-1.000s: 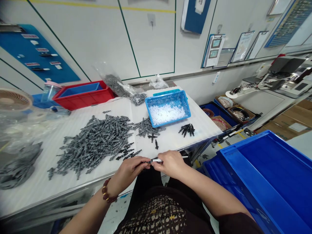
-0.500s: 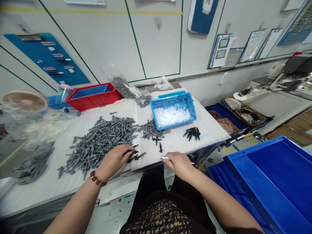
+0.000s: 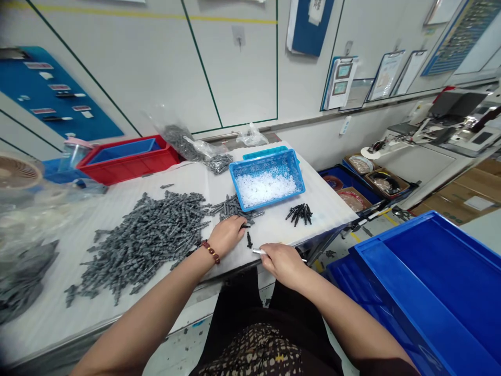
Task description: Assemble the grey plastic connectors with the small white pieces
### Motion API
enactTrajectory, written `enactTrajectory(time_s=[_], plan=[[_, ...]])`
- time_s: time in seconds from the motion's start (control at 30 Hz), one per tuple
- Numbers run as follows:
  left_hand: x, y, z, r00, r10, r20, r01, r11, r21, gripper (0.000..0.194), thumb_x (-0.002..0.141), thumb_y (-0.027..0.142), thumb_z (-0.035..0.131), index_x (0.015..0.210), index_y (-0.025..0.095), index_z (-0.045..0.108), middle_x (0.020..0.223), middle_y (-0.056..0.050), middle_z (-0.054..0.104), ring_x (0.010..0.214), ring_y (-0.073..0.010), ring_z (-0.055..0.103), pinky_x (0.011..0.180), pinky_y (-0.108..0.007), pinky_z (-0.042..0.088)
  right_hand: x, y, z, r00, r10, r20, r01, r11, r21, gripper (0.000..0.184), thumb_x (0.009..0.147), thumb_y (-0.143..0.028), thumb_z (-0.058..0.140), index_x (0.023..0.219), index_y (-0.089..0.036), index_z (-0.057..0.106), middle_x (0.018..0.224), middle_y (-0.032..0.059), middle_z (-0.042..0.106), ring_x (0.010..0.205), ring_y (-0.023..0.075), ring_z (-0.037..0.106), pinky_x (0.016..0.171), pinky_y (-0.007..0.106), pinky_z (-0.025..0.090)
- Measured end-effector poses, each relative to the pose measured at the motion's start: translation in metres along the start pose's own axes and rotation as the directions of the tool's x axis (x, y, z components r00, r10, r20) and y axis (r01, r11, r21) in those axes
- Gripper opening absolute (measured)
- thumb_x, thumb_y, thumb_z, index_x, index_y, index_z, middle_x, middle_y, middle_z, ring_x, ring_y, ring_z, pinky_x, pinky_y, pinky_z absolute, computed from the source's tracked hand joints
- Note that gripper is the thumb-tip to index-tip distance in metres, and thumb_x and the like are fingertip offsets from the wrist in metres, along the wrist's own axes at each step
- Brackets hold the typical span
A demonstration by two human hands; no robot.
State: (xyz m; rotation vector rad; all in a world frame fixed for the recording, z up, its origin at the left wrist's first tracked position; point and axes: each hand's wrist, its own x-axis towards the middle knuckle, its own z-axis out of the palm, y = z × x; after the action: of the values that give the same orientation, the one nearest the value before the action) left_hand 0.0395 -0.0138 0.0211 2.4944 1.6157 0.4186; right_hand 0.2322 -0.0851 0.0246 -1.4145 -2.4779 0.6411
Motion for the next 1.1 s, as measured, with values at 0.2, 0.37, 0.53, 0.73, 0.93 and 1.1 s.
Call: enactTrajectory(time_s=[0.2, 0.37, 0.53, 0.73, 0.93, 1.1], plan=[[-0.026, -0.002, -0.019, 0.993, -0.107, -0.049, 0.081, 0.923, -0.377, 0.024, 0.080, 0.018, 0.051, 0.104, 0.017, 0.054, 0.079, -0.003, 0.065, 0.070, -0.0162, 0.064, 0.065, -0.027, 0.051, 0.000, -0.003, -0.005, 0.999, 0.042, 0.027, -0.041, 0.998, -0.041, 0.021, 0.091, -0.023, 0.039, 0.082, -0.018, 0.058, 0.076, 0.0026, 0.063, 0.069, 0.0148, 0.055, 0.060, 0.024, 0.027], [-0.071, 0.010, -0.023, 0.981, -0.196, 0.007, 0.124, 0.595, -0.794, 0.015, 0.080, 0.030, 0.056, 0.086, 0.017, 0.060, 0.075, -0.003, 0.069, 0.074, -0.0183, 0.069, 0.066, -0.027, 0.054, 0.001, -0.012, -0.008, 0.999, 0.022, 0.026, -0.021, 0.998, -0.052, 0.018, 0.090, -0.022, 0.041, 0.082, -0.019, 0.057, 0.076, 0.0020, 0.063, 0.069, 0.0147, 0.055, 0.060, 0.024, 0.026], [-0.094, 0.012, -0.017, 0.982, -0.183, -0.049, 0.079, 0.633, -0.770, 0.012, 0.080, 0.028, 0.057, 0.083, 0.017, 0.062, 0.076, -0.004, 0.070, 0.072, -0.0175, 0.069, 0.066, -0.025, 0.054, 0.001, -0.021, -0.011, 0.999, -0.011, 0.034, 0.014, 0.996, -0.086, 0.018, 0.089, -0.022, 0.041, 0.082, -0.019, 0.058, 0.077, 0.0021, 0.064, 0.071, 0.0152, 0.055, 0.060, 0.024, 0.027], [-0.098, 0.012, -0.017, 0.989, -0.095, -0.111, -0.008, 0.722, -0.692, 0.011, 0.084, 0.025, 0.054, 0.083, 0.017, 0.062, 0.072, -0.003, 0.071, 0.069, -0.0155, 0.069, 0.061, -0.022, 0.053, -0.001, -0.031, -0.012, 0.998, -0.025, 0.056, 0.033, 0.990, -0.139, 0.018, 0.088, -0.023, 0.043, 0.084, -0.019, 0.061, 0.078, 0.0028, 0.065, 0.071, 0.0158, 0.057, 0.059, 0.025, 0.027], [-0.101, 0.018, -0.020, 0.957, 0.083, -0.278, -0.199, 0.884, -0.423, 0.014, 0.087, 0.025, 0.052, 0.084, 0.017, 0.064, 0.075, -0.003, 0.071, 0.069, -0.0147, 0.067, 0.063, -0.023, 0.051, -0.002, -0.038, -0.014, 0.997, -0.021, 0.071, 0.033, 0.985, -0.171, 0.018, 0.087, -0.023, 0.045, 0.085, -0.018, 0.062, 0.079, 0.0038, 0.066, 0.074, 0.0171, 0.058, 0.060, 0.025, 0.028], [-0.101, 0.020, -0.025, 0.961, 0.108, -0.255, -0.209, 0.888, -0.410, 0.016, 0.088, 0.025, 0.050, 0.084, 0.018, 0.064, 0.073, -0.002, 0.070, 0.066, -0.0135, 0.065, 0.062, -0.022, 0.050, -0.003, -0.039, -0.014, 0.995, -0.052, 0.088, 0.062, 0.992, -0.113, 0.018, 0.086, -0.021, 0.045, 0.085, -0.019, 0.062, 0.079, 0.0030, 0.066, 0.072, 0.0159, 0.057, 0.059, 0.024, 0.027]])
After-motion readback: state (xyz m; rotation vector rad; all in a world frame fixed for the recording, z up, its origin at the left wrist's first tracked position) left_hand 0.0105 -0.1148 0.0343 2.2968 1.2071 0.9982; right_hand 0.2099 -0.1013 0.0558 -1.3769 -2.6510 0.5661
